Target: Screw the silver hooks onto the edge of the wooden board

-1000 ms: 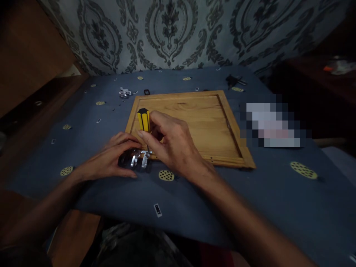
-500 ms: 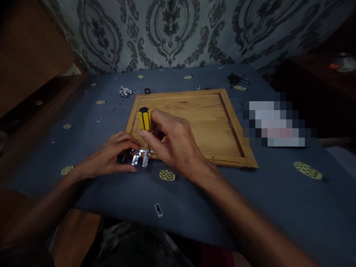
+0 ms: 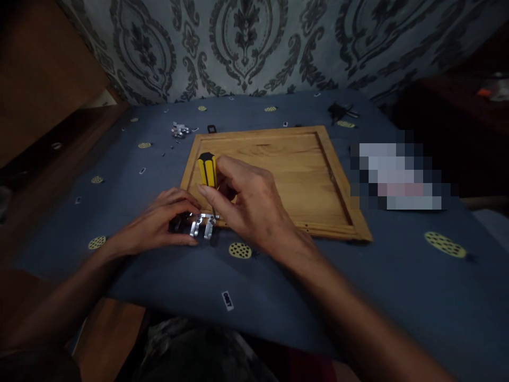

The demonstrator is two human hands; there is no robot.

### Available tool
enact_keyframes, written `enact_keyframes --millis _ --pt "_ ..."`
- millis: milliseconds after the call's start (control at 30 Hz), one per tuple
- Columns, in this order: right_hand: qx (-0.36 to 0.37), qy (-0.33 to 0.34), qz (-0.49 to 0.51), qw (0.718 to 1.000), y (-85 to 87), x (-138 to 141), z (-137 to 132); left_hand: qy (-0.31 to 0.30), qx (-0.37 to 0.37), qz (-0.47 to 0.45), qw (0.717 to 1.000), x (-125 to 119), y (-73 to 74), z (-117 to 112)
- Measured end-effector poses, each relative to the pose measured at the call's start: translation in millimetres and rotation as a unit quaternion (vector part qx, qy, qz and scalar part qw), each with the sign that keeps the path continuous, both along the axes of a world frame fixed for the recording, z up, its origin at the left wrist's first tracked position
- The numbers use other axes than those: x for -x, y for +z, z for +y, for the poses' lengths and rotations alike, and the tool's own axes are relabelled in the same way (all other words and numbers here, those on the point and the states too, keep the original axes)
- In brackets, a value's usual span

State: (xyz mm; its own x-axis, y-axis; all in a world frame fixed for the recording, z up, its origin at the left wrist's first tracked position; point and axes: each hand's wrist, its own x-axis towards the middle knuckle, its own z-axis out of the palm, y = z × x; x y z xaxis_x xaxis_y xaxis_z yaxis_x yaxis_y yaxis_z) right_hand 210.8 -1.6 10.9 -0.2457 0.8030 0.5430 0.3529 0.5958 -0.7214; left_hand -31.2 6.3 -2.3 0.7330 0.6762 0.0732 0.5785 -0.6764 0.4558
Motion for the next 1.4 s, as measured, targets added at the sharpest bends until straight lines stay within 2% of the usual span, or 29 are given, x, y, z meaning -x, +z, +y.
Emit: enact_keyframes --millis 167,433,700,833,1100,1400 --pt "0.009 0.004 0.005 1.000 -0.3 0 0 0.002 0.002 -0.002 1.000 1 -0.8 1" --pt "-0.017 0.002 -0.008 1.000 -1.1 -1 2 0.034 0.028 -0.043 0.998 2 8.3 1" --pt "0.007 0.002 -0.006 1.000 -0.2 -1 0 0.026 -0.065 -0.032 0.997 -12 -3.3 -4" --pt "0.023 0.005 -0.004 1.000 -2.1 -1 0 0.017 -0.077 -0.029 0.996 -16 -5.2 -5" --pt "0.003 0.001 -0.010 1.000 -0.8 -1 1 -0.011 -0.097 -0.048 0.994 -19 -12.0 -5" --pt "0.005 0.010 0.005 1.000 -3.0 -2 3 0.007 -0.090 -0.048 0.995 -20 -15.0 -6"
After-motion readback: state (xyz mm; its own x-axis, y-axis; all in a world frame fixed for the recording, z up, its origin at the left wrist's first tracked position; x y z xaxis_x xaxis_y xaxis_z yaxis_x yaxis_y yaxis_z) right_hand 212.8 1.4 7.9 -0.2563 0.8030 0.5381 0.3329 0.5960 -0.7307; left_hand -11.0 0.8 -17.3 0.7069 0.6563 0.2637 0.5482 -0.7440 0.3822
